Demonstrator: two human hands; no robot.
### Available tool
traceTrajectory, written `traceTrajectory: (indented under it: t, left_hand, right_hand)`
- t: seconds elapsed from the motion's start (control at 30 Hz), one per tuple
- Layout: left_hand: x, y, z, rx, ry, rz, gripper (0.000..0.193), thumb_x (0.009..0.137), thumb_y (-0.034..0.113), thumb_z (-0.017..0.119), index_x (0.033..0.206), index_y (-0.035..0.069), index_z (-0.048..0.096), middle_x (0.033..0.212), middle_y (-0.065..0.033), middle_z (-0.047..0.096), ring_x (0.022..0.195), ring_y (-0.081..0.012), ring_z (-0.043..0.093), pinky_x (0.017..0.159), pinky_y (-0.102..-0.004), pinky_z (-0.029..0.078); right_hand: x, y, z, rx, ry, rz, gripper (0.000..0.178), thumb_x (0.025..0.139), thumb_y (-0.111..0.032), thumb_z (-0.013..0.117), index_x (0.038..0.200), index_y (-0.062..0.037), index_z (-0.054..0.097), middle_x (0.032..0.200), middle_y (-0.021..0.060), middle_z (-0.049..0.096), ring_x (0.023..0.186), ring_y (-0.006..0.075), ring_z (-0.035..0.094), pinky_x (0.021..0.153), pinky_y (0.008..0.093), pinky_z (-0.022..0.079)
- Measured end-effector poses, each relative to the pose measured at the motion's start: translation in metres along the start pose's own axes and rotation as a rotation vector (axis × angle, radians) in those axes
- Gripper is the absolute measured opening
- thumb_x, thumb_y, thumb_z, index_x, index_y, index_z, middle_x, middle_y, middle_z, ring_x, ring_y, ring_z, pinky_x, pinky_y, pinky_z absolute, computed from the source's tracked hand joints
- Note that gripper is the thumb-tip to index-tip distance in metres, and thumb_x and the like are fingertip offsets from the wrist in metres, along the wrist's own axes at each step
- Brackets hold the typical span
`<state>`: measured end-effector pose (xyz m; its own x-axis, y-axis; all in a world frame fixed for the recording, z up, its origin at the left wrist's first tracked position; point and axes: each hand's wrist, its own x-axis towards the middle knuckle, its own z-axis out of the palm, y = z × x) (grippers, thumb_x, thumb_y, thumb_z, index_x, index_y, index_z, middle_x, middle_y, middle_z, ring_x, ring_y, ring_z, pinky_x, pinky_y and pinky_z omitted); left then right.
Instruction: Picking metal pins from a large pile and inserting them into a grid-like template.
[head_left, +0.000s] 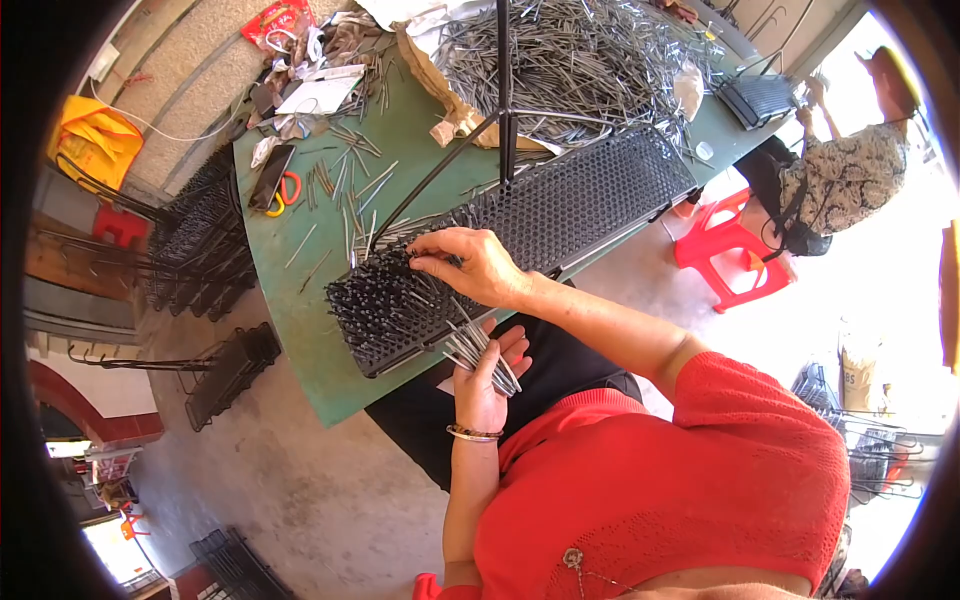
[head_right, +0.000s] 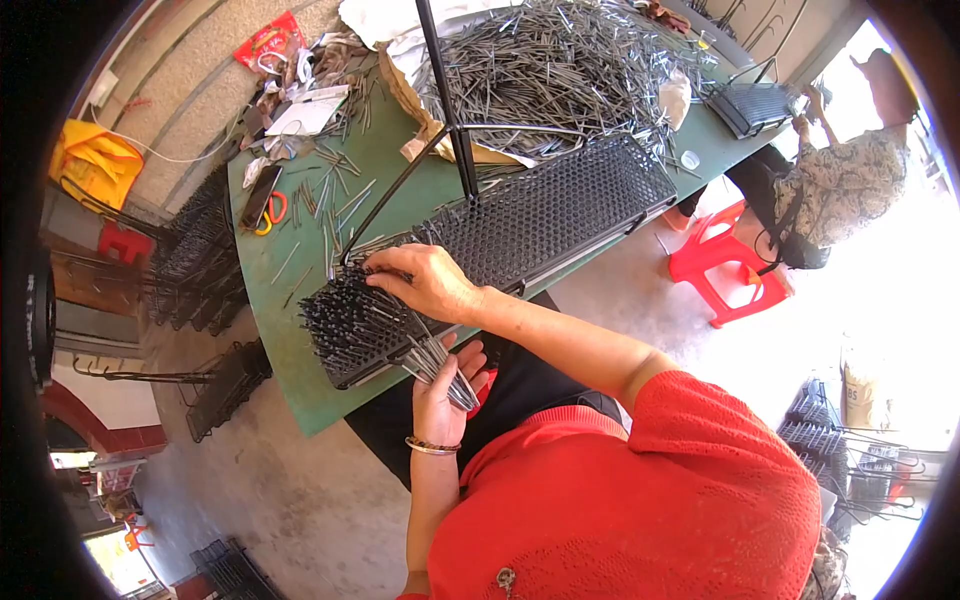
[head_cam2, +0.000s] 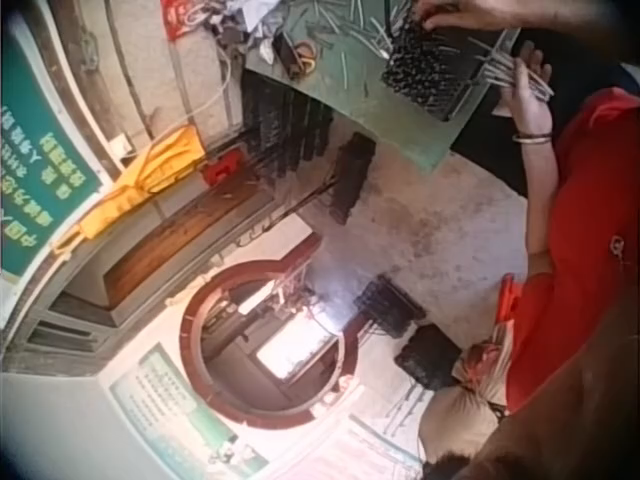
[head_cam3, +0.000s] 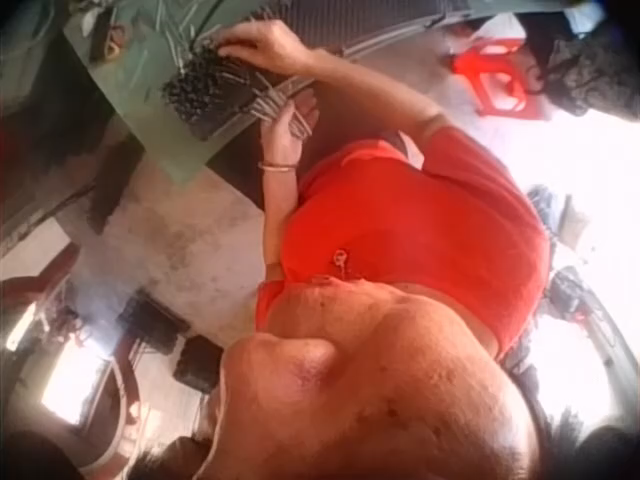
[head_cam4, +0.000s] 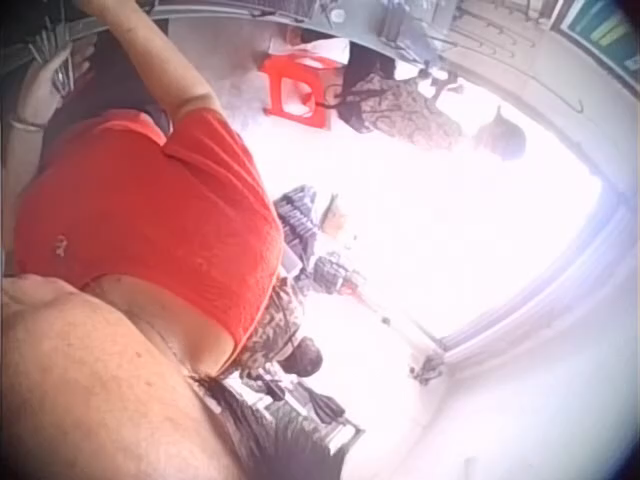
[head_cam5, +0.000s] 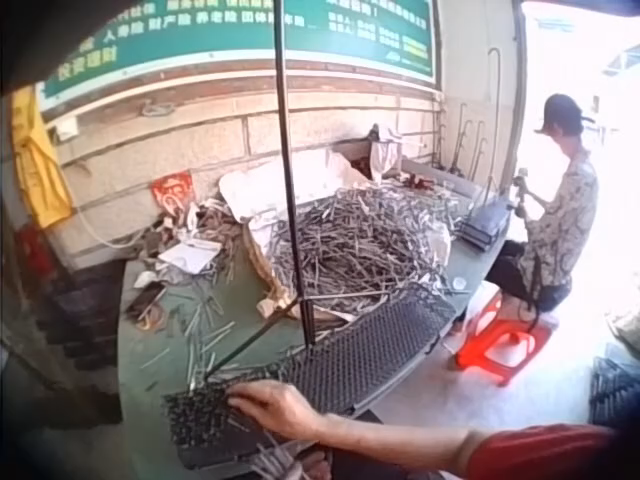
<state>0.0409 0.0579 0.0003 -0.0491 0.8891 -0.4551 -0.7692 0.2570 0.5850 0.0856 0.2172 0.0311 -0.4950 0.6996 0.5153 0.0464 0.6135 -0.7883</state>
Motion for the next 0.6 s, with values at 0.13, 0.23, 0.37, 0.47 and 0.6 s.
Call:
traceTrajectory:
  t: [0.13, 0.23, 0.37, 0.47, 0.6]
  left_hand:
    - [0.002, -0.002, -0.002, -0.011, -0.01, -0.007, 0.036, 0.095, 0.01, 0.047, 0.13, 0.004, 0.04, 0.116, -0.0203, 0.059, 0.096, -0.0215, 0.063, 0.078, -0.0356, 0.055]
    - [0.002, -0.001, -0.003, -0.019, -0.009, -0.016, 0.036, 0.095, 0.011, 0.048, 0.13, 0.004, 0.04, 0.115, -0.0202, 0.059, 0.097, -0.0213, 0.063, 0.078, -0.0355, 0.055]
    - [0.001, -0.001, -0.004, -0.022, -0.003, -0.011, 0.036, 0.095, 0.012, 0.048, 0.13, 0.006, 0.041, 0.114, -0.0206, 0.06, 0.096, -0.0214, 0.064, 0.077, -0.035, 0.055]
    - [0.0, 0.0, -0.001, -0.007, 0.005, 0.004, 0.036, 0.095, 0.013, 0.048, 0.131, 0.007, 0.041, 0.116, -0.02, 0.059, 0.096, -0.0208, 0.063, 0.077, -0.0348, 0.055]
    - [0.0, 0.002, -0.002, -0.014, -0.004, 0.001, 0.037, 0.096, 0.016, 0.046, 0.132, 0.009, 0.04, 0.117, -0.0189, 0.059, 0.096, -0.0193, 0.063, 0.077, -0.034, 0.055]
  right_hand:
    - [-0.006, 0.002, 0.004, -0.091, 0.103, -0.058, 0.02, 0.08, -0.015, 0.071, 0.097, -0.006, 0.066, 0.078, 0.0068, 0.066, 0.074, 0.0219, 0.062, 0.068, 0.033, 0.049]
    - [-0.007, 0.001, 0.002, -0.144, 0.087, -0.072, 0.019, 0.079, -0.014, 0.072, 0.096, -0.0076, 0.067, 0.077, 0.0047, 0.065, 0.072, 0.0207, 0.06, 0.069, 0.0326, 0.047]
    - [-0.005, 0.001, 0.0, -0.143, 0.087, -0.145, 0.021, 0.078, -0.014, 0.072, 0.097, -0.0088, 0.067, 0.076, 0.0033, 0.065, 0.071, 0.0199, 0.059, 0.071, 0.0319, 0.045]
    - [-0.009, 0.011, 0.003, -0.232, 0.041, -0.203, 0.023, 0.077, -0.014, 0.073, 0.099, -0.0096, 0.066, 0.076, 0.0014, 0.065, 0.072, 0.0185, 0.059, 0.073, 0.0312, 0.044]
    - [-0.011, 0.013, 0.004, -0.268, 0.011, -0.312, 0.024, 0.078, -0.015, 0.071, 0.101, -0.0105, 0.066, 0.087, -0.001, 0.065, 0.084, 0.0177, 0.058, 0.078, 0.0325, 0.041]
